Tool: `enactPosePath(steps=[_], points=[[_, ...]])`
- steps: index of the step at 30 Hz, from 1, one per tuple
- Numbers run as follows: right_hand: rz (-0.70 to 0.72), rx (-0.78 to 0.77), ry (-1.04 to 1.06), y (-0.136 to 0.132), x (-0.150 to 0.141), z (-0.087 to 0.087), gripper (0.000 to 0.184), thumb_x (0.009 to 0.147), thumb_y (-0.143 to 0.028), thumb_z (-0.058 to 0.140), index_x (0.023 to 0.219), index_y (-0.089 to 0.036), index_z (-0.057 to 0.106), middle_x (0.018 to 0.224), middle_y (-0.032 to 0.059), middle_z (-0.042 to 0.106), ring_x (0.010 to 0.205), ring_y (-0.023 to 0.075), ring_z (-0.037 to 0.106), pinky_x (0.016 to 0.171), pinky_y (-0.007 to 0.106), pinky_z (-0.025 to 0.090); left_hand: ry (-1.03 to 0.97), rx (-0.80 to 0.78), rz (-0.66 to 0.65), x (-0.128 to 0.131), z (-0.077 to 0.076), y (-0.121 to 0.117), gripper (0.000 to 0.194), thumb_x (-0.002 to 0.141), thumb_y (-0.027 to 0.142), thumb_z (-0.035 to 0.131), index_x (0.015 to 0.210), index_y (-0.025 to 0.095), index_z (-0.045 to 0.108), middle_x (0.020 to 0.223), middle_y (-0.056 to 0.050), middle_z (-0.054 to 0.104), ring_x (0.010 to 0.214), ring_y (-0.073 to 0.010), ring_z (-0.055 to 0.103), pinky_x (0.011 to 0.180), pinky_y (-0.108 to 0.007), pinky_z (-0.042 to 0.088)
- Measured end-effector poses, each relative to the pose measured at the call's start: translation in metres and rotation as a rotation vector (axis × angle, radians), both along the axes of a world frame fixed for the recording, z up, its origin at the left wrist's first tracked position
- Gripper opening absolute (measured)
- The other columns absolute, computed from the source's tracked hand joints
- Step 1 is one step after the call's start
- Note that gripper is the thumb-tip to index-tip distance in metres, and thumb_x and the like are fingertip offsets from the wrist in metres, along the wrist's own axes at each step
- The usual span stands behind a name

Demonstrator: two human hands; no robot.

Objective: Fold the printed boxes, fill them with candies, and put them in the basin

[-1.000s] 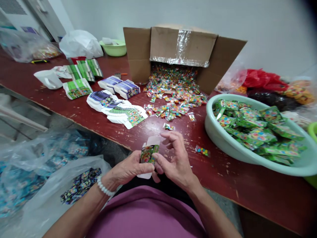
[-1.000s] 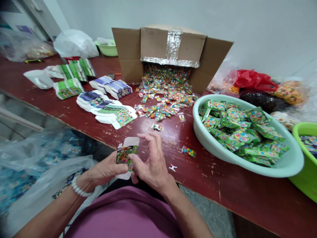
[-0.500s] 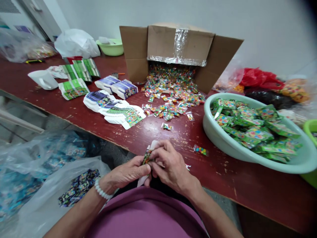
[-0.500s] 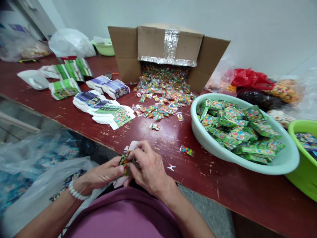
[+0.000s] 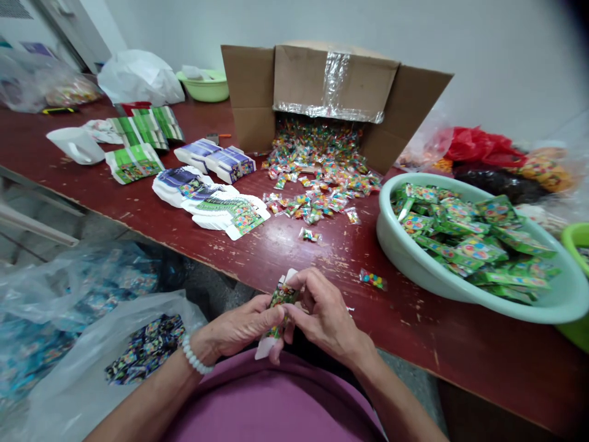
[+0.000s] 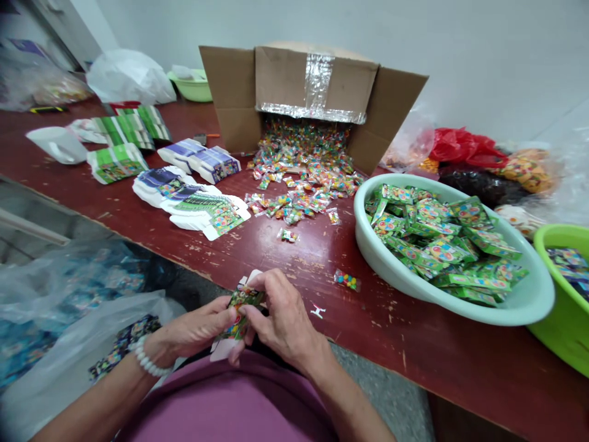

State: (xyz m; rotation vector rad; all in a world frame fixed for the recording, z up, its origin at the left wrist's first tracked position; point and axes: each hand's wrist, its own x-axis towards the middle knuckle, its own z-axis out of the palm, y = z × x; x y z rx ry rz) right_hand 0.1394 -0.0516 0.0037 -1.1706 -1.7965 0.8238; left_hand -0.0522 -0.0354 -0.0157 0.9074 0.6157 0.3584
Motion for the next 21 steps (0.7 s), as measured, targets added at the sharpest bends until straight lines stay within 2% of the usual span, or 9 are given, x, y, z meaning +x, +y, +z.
enactPosePath(steps=[6,10,13,16,19,21], points=[[0.008,-0.166,0.084,0.000,0.006,0.001,0.013,0.079,-0.009,0.068,0.080,-0.021,0.063,0.077,-0.0023,0.061,0.068,0.0125,0.054,0.064,0.023,0.043,0.027,0.013,-0.094,0.001,-0.001,0.003,0.049,0.077,0.062,0.073,0.086,0.015,0.064,0.074,0.001,0.062,0.055,-0.0099,0.058,0.059,-0.022,0.045],[0.017,-0.164,0.088,-0.002,0.009,0.004,0.016,0.078,-0.005,0.065,0.076,-0.021,0.062,0.077,-0.0022,0.061,0.067,0.0121,0.055,0.064,0.023,0.041,0.067,0.057,-0.139,0.001,0.001,0.009,0.045,0.077,0.057,0.075,0.093,0.016,0.063,0.079,0.001,0.061,0.055,-0.0093,0.058,0.058,-0.022,0.044],[0.118,-0.203,0.083,-0.001,0.012,0.007,0.015,0.081,-0.007,0.062,0.079,-0.022,0.060,0.075,-0.0037,0.061,0.067,0.0120,0.053,0.064,0.022,0.040,0.073,0.101,-0.173,0.000,0.006,0.013,0.044,0.075,0.056,0.074,0.093,0.017,0.064,0.076,0.002,0.061,0.055,-0.0101,0.058,0.057,-0.022,0.042],[0.241,-0.276,0.045,-0.001,0.016,0.009,0.018,0.081,-0.009,0.062,0.090,-0.024,0.058,0.078,-0.0052,0.059,0.066,0.0117,0.051,0.062,0.022,0.038,0.108,0.122,-0.178,-0.001,0.008,0.016,0.037,0.073,0.051,0.074,0.085,0.016,0.066,0.070,0.002,0.061,0.053,-0.0104,0.056,0.056,-0.022,0.041],[0.241,-0.315,-0.022,0.000,0.017,0.006,0.030,0.076,-0.010,0.067,0.097,-0.026,0.053,0.084,-0.0054,0.057,0.068,0.0114,0.048,0.061,0.021,0.035,0.164,0.103,-0.189,-0.002,0.006,0.018,0.026,0.068,0.038,0.075,0.081,0.017,0.066,0.068,0.003,0.060,0.050,-0.0097,0.053,0.054,-0.022,0.043],[0.236,-0.371,0.009,0.001,0.015,0.001,0.031,0.074,-0.013,0.070,0.096,-0.025,0.051,0.081,-0.0058,0.056,0.066,0.0106,0.046,0.057,0.020,0.033,0.187,0.087,-0.215,-0.001,0.004,0.018,0.023,0.064,0.030,0.075,0.080,0.017,0.066,0.064,0.005,0.057,0.047,-0.0083,0.048,0.051,-0.021,0.044]])
